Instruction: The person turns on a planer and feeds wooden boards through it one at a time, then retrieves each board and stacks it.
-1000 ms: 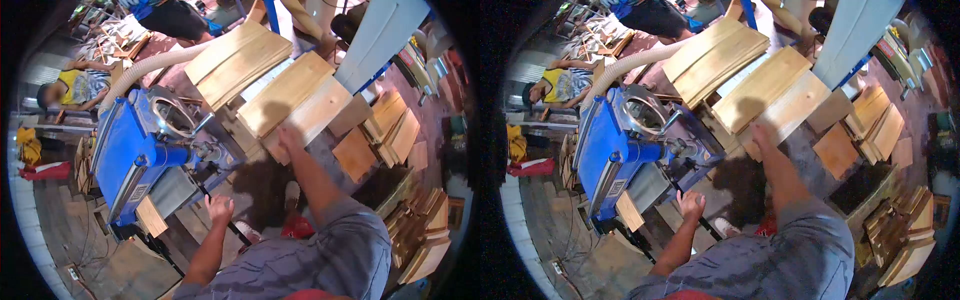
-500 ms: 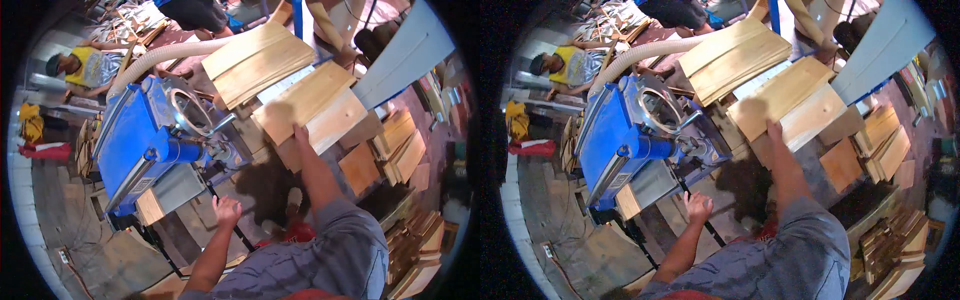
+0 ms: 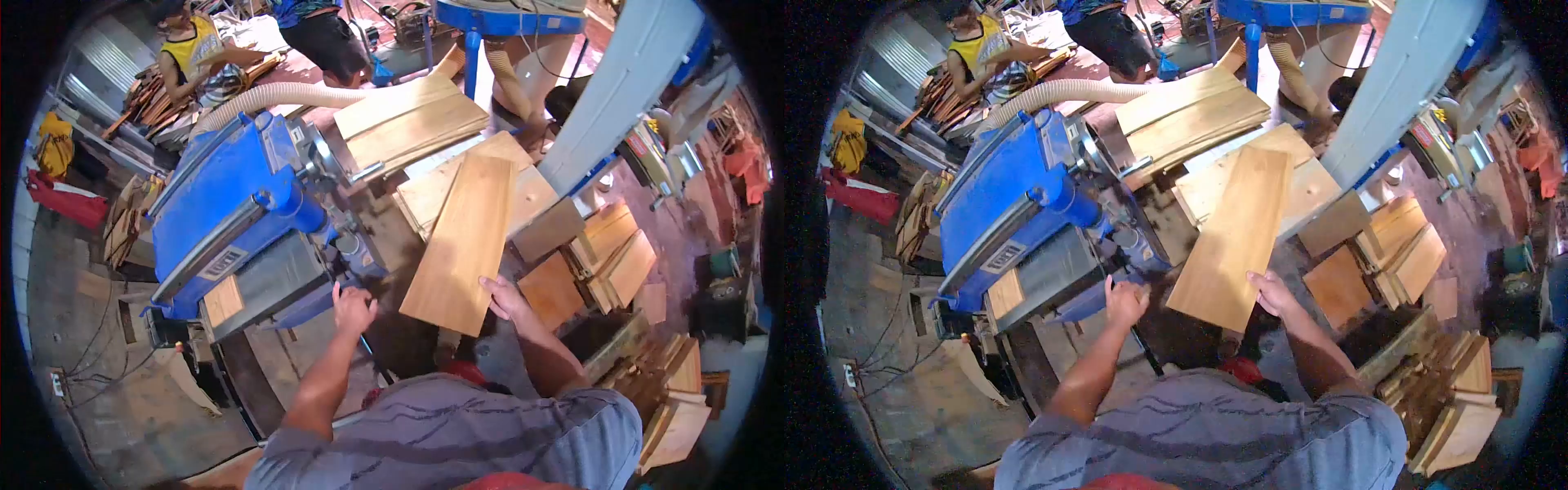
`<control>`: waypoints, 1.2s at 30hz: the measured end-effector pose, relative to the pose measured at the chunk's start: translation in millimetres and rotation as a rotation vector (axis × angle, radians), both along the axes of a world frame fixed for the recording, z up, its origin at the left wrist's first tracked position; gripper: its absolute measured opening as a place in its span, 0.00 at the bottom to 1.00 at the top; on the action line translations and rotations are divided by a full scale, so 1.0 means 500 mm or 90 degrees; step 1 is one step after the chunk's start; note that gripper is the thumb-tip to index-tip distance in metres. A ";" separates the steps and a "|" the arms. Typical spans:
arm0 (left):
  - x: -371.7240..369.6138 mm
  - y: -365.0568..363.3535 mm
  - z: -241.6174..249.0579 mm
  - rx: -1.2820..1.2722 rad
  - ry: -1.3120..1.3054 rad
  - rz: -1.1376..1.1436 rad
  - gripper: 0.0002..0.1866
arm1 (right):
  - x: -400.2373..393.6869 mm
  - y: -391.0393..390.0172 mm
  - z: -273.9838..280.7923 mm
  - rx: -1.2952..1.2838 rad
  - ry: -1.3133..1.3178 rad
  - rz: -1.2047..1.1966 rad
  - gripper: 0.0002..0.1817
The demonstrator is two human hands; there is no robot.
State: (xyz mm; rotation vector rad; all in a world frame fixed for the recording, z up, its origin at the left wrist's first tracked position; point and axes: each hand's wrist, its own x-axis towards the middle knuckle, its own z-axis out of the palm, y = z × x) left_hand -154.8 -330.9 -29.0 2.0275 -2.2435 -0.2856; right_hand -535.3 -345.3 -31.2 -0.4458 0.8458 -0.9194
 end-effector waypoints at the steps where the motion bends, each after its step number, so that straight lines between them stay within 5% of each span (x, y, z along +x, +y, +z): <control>1: 0.003 0.003 0.002 0.011 0.018 -0.005 0.11 | 0.009 0.046 0.020 -0.024 0.049 0.021 0.26; 3: 0.000 0.002 0.027 0.048 0.094 0.004 0.15 | 0.025 0.116 0.056 -0.078 0.074 0.031 0.25; 5: -0.011 -0.001 0.039 0.100 0.241 0.013 0.23 | 0.065 0.186 0.151 -0.233 0.411 0.112 0.24; 6: -0.028 0.014 0.044 0.066 0.387 0.020 0.32 | 0.087 0.225 0.175 -0.269 0.420 0.098 0.26; 9: -0.097 0.110 0.174 0.122 0.801 -0.193 0.48 | 0.180 0.327 0.240 -0.411 0.588 0.058 0.31; 10: -0.118 0.129 0.094 0.042 0.816 -0.325 0.50 | 0.237 0.357 0.275 -0.525 0.671 0.007 0.38; 11: -0.152 0.198 0.136 0.055 0.998 -0.303 0.47 | 0.286 0.387 0.272 -0.532 0.658 0.033 0.38; 13: -0.138 0.298 0.228 0.093 1.021 -0.102 0.28 | 0.378 0.446 0.264 -0.720 0.860 0.058 0.42; 15: -0.052 0.345 0.234 0.099 1.018 0.061 0.21 | 0.432 0.481 0.258 -0.698 0.863 0.121 0.42; 18: 0.076 0.388 0.170 0.088 1.152 0.198 0.17 | 0.470 0.515 0.229 -0.750 0.831 0.315 0.44; 21: 0.216 0.420 0.104 0.169 1.268 0.155 0.21 | 0.499 0.548 0.196 -0.664 0.949 0.268 0.45; 23: 0.285 0.437 0.054 0.168 1.267 0.154 0.22 | 0.523 0.559 0.195 -0.662 0.986 0.249 0.45; 25: 0.316 0.460 0.046 0.170 1.264 0.150 0.22 | 0.542 0.565 0.192 -0.544 0.680 0.179 0.43; 27: 0.331 0.483 0.034 0.161 1.286 0.222 0.20 | 0.558 0.570 0.168 -0.498 0.671 0.193 0.37; 29: 0.344 0.502 0.014 0.176 1.233 0.263 0.21 | 0.568 0.569 0.149 -0.261 0.420 0.253 0.31; 31: 0.354 0.482 0.018 0.179 1.187 0.283 0.22 | 0.569 0.549 0.083 -0.191 0.345 0.244 0.27; 35: 0.355 0.489 0.024 0.147 0.861 0.365 0.31 | 0.586 0.551 0.059 -0.134 0.254 0.204 0.22; 36: 0.343 0.498 0.035 -0.023 0.592 0.311 0.35 | 0.596 0.540 0.045 -0.111 0.237 0.195 0.21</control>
